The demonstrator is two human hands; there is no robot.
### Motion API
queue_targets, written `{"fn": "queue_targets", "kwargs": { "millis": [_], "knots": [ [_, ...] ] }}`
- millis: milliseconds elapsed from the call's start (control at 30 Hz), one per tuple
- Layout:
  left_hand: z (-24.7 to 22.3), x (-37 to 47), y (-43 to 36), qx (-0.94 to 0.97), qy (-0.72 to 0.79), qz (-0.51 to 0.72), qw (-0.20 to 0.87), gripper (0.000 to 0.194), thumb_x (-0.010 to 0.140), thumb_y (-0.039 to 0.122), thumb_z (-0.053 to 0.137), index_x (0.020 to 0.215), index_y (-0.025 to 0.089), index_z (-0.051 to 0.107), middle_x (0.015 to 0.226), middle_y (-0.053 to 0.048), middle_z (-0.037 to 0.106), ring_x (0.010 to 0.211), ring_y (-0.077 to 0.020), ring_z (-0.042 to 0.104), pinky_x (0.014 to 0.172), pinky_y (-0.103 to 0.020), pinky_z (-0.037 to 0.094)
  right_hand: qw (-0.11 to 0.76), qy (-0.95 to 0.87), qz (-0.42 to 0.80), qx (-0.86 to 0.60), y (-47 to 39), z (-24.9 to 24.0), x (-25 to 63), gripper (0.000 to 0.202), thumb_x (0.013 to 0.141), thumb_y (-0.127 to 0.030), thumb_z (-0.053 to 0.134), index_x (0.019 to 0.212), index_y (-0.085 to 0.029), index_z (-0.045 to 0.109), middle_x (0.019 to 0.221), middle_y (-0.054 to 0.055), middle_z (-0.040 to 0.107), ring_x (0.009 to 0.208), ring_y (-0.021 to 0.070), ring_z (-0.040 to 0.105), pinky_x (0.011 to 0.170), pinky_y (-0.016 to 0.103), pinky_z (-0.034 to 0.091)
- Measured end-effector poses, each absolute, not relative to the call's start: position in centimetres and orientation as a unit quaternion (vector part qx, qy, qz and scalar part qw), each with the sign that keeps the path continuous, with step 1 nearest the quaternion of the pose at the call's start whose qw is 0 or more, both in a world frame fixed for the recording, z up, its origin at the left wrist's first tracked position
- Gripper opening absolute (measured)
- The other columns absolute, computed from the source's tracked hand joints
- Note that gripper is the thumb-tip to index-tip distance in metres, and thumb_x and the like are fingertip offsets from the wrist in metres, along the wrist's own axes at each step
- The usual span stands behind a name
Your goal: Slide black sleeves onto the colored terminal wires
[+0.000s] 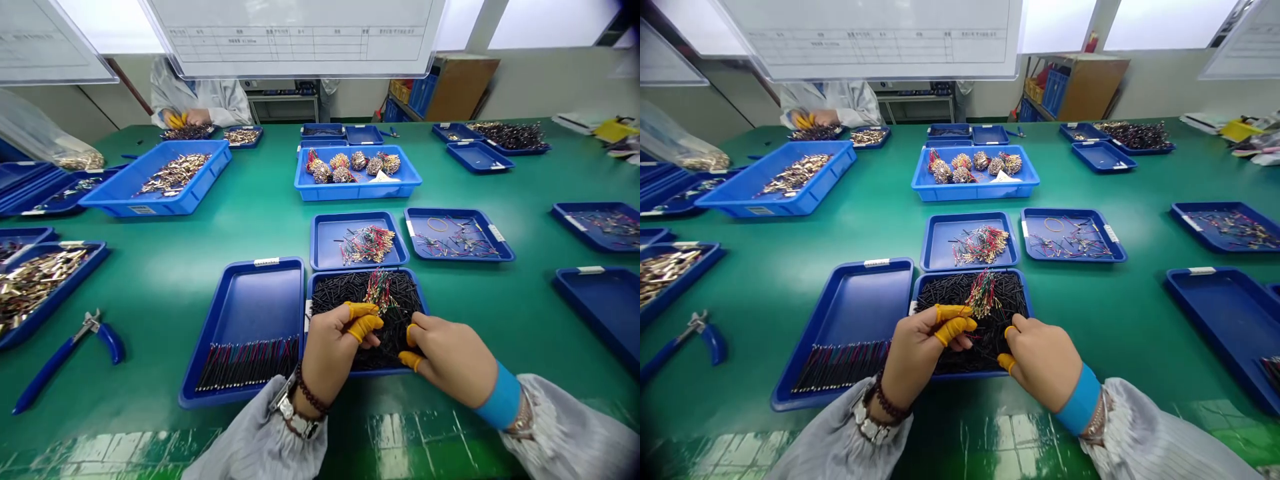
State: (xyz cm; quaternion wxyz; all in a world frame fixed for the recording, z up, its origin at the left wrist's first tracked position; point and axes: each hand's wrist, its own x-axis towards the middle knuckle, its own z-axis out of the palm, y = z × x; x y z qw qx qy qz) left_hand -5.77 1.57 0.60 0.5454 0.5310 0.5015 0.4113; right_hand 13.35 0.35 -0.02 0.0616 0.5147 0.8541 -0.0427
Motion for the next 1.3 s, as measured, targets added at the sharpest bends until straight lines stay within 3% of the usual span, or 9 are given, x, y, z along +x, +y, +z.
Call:
{"fn": "queue_targets", "kwargs": {
  "millis": [533, 867, 1033, 1200, 1300],
  "knots": [
    [0.1, -5.9, 0.9, 0.584, 0.521, 0.395, 0.481, 0.014, 0.075, 0.022, 0.064, 0.081, 0.012, 0.072, 0.068, -0.004, 0.069, 0.049, -0.0115, 0.062, 0.046, -0.019, 0.051, 0.072, 0.824, -0.067, 0.558, -0.1, -0.5, 12.2, 0.006, 0.078, -0.014, 0.052, 0.077, -0.019, 0.054, 0.084, 0.003, 0.058, 0.059, 0.0171, 0.06, 0.043, 0.029, 0.02],
    [-0.1, -5.7, 0.5, 0.614, 0.536, 0.378, 0.439, 0.013, 0.076, 0.024, 0.065, 0.082, 0.015, 0.073, 0.073, -0.006, 0.072, 0.062, -0.0155, 0.067, 0.049, -0.018, 0.052, 0.012, 0.832, -0.123, 0.541, -0.4, -1.2, 12.6, 0.008, 0.08, -0.013, 0.046, 0.079, -0.02, 0.049, 0.084, 0.003, 0.052, 0.06, 0.0183, 0.054, 0.048, 0.031, 0.027],
    [0.2, -5.7, 0.5, 0.606, 0.552, 0.391, 0.419, 0.011, 0.075, 0.021, 0.065, 0.078, 0.014, 0.073, 0.068, -0.005, 0.071, 0.062, -0.0163, 0.067, 0.048, -0.018, 0.052, -0.129, 0.785, -0.267, 0.544, 1.5, 0.4, 12.4, 0.011, 0.078, -0.011, 0.046, 0.072, -0.02, 0.043, 0.077, 0.0, 0.049, 0.059, 0.0146, 0.048, 0.053, 0.029, 0.032],
    [0.2, -5.7, 0.5, 0.599, 0.562, 0.392, 0.414, 0.01, 0.076, 0.022, 0.064, 0.076, 0.016, 0.072, 0.063, -0.003, 0.07, 0.058, -0.0151, 0.066, 0.047, -0.018, 0.051, -0.307, 0.611, -0.507, 0.525, 3.1, 0.4, 11.9, 0.01, 0.084, -0.025, 0.049, 0.078, -0.018, 0.05, 0.066, -0.001, 0.051, 0.058, 0.0126, 0.047, 0.05, 0.025, 0.036],
    [0.4, -5.5, 0.4, 0.604, 0.567, 0.39, 0.401, 0.01, 0.075, 0.021, 0.064, 0.075, 0.016, 0.072, 0.063, -0.004, 0.07, 0.058, -0.0153, 0.066, 0.044, -0.018, 0.05, -0.371, 0.515, -0.584, 0.505, 3.0, 0.0, 11.8, 0.017, 0.082, -0.032, 0.056, 0.078, -0.016, 0.053, 0.068, 0.001, 0.056, 0.054, 0.0104, 0.046, 0.046, 0.023, 0.034]
  ]
}}
